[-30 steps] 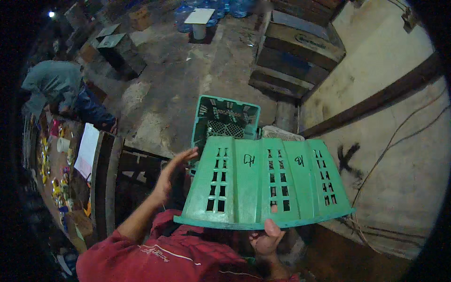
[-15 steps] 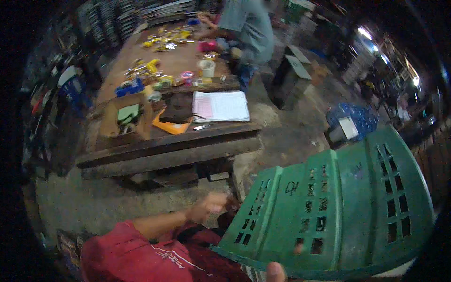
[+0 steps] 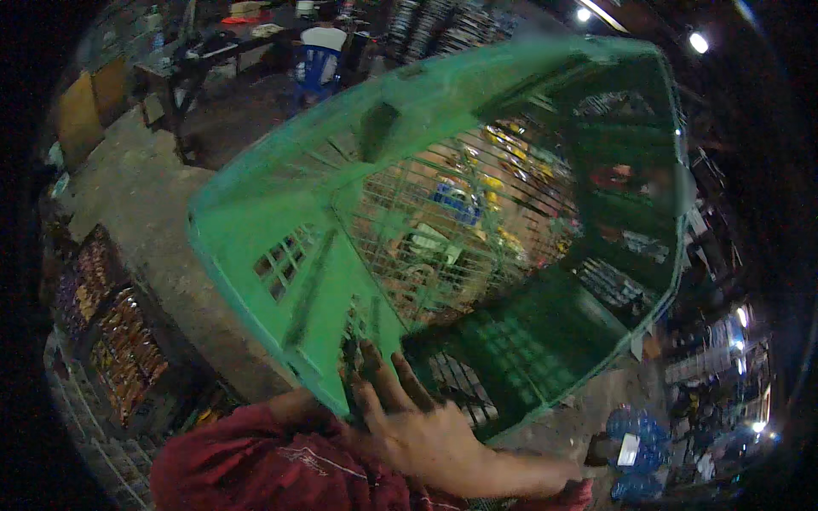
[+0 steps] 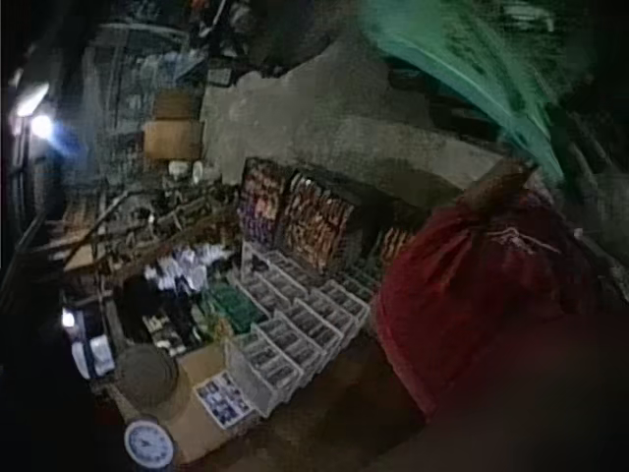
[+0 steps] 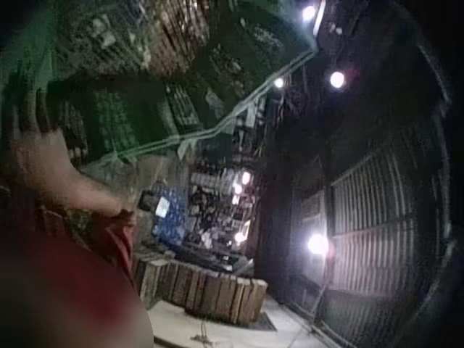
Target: The person picks up individually wrapped yellow snack packages from a wooden table and places them into a green plastic crate. They repeat this pick-and-place action multiple times, filling the crate with the packaged snacks.
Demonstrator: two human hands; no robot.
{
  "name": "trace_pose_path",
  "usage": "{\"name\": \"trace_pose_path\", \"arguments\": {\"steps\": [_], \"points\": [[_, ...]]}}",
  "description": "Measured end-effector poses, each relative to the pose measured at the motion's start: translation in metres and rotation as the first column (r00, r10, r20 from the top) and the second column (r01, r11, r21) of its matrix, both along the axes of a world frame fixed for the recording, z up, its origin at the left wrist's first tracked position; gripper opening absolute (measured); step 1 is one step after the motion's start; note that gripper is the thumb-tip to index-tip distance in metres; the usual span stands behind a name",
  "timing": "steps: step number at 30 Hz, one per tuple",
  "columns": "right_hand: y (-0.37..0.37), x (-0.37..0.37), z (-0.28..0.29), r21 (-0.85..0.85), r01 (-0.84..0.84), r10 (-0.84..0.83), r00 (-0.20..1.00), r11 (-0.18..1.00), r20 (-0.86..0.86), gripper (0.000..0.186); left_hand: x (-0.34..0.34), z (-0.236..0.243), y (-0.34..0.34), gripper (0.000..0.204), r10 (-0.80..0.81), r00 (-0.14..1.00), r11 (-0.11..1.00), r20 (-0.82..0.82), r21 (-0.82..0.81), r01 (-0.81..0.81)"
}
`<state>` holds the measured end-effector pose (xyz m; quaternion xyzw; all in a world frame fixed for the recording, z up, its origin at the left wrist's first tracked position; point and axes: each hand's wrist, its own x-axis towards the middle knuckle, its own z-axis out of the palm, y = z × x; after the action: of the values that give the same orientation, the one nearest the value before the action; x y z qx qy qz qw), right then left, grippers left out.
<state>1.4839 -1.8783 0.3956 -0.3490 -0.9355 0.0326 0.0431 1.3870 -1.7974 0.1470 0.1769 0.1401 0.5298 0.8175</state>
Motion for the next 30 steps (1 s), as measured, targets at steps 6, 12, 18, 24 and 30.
{"name": "trace_pose_path", "arguments": {"steps": [6, 12, 18, 24, 30], "points": [[0.079, -0.089, -0.012, 0.025, -0.009, 0.017, 0.935, 1.0, -0.355, 0.033, -0.107, -0.013, 0.018, 0.076, 0.549, 0.835, 0.835, 0.036, -0.055, -0.547], [0.123, -0.168, -0.062, 0.052, -0.125, 0.136, 0.925, 0.991, -0.356, 0.032, -0.167, -0.024, 0.012, 0.073, 0.669, 0.732, 0.741, 0.132, -0.192, -0.643], [0.1, -0.172, -0.066, 0.048, -0.221, 0.223, 0.902, 0.974, -0.369, 0.038, -0.203, 0.002, -0.014, 0.075, 0.764, 0.644, 0.639, -0.045, -0.09, -0.764], [0.074, -0.19, -0.054, 0.288, -0.398, 0.491, 0.703, 0.871, -0.515, 0.056, -0.24, 0.01, -0.057, 0.077, 0.829, 0.511, 0.517, -0.228, -0.037, -0.855], [0.05, -0.187, -0.039, 0.407, -0.38, 0.551, 0.666, 0.831, -0.503, 0.05, -0.233, 0.0, -0.095, 0.078, 0.835, 0.435, 0.442, -0.338, -0.061, -0.895]]}}
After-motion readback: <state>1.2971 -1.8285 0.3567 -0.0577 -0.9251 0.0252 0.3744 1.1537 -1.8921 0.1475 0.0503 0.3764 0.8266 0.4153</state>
